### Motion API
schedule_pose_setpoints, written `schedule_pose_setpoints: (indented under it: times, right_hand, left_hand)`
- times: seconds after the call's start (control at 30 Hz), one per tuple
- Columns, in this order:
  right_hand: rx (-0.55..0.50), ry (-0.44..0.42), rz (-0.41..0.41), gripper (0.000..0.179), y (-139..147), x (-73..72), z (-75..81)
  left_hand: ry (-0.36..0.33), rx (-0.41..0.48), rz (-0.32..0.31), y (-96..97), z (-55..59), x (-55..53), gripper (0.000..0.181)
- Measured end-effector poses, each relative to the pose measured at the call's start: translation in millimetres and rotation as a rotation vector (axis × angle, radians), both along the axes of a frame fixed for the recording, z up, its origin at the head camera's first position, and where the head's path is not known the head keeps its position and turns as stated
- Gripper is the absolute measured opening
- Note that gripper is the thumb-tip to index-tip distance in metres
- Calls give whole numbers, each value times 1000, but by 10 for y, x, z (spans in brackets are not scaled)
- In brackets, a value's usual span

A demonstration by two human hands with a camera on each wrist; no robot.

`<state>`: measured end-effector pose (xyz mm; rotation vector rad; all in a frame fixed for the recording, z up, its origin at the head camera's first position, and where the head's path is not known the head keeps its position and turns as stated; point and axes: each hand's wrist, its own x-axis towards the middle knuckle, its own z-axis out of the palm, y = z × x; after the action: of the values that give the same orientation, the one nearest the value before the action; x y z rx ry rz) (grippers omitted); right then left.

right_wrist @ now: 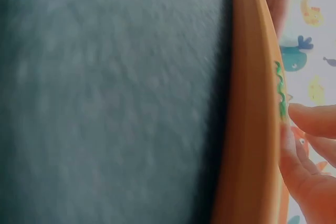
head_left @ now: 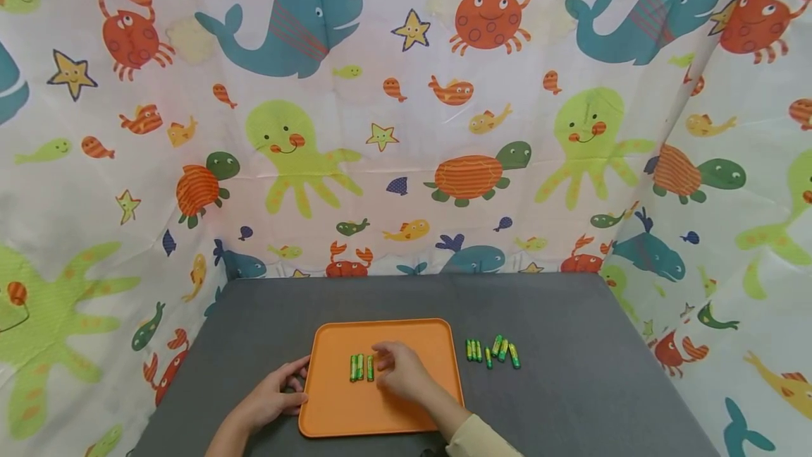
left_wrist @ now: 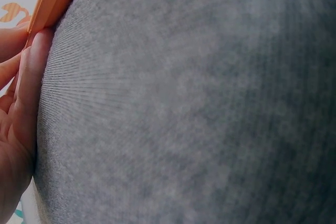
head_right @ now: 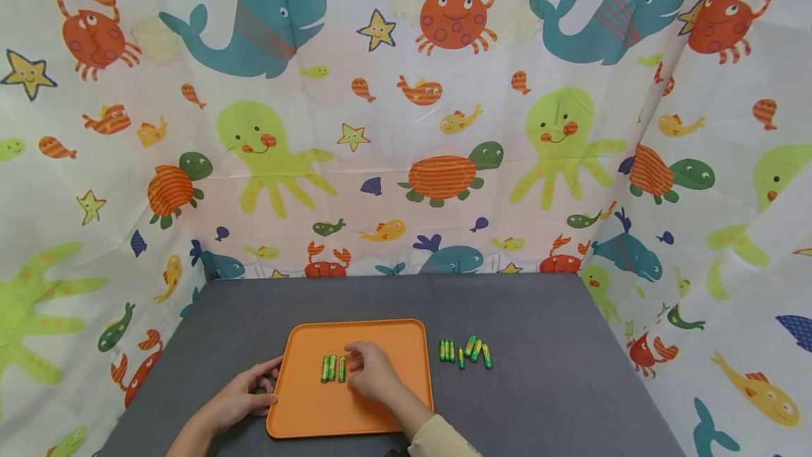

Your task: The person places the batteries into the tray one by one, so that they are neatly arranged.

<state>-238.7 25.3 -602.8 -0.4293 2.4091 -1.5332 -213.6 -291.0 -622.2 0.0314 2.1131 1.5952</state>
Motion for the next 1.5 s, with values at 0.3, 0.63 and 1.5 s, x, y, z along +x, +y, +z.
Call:
schedule_pose_setpoints:
  times: [0.3, 0.63, 1.5]
  right_hand:
    - [-26, 54, -26, 57, 193, -15, 79]
    - [22, 98, -65, 58, 424, -25, 173]
    - [52, 143, -178, 55, 1242, -85, 269]
  left_hand:
    - [-9, -1, 4, -17, 2, 7, 85]
    - [-16, -19, 6, -43, -42, 5, 84]
    - [-13, -10, 4, 22, 29, -22, 84]
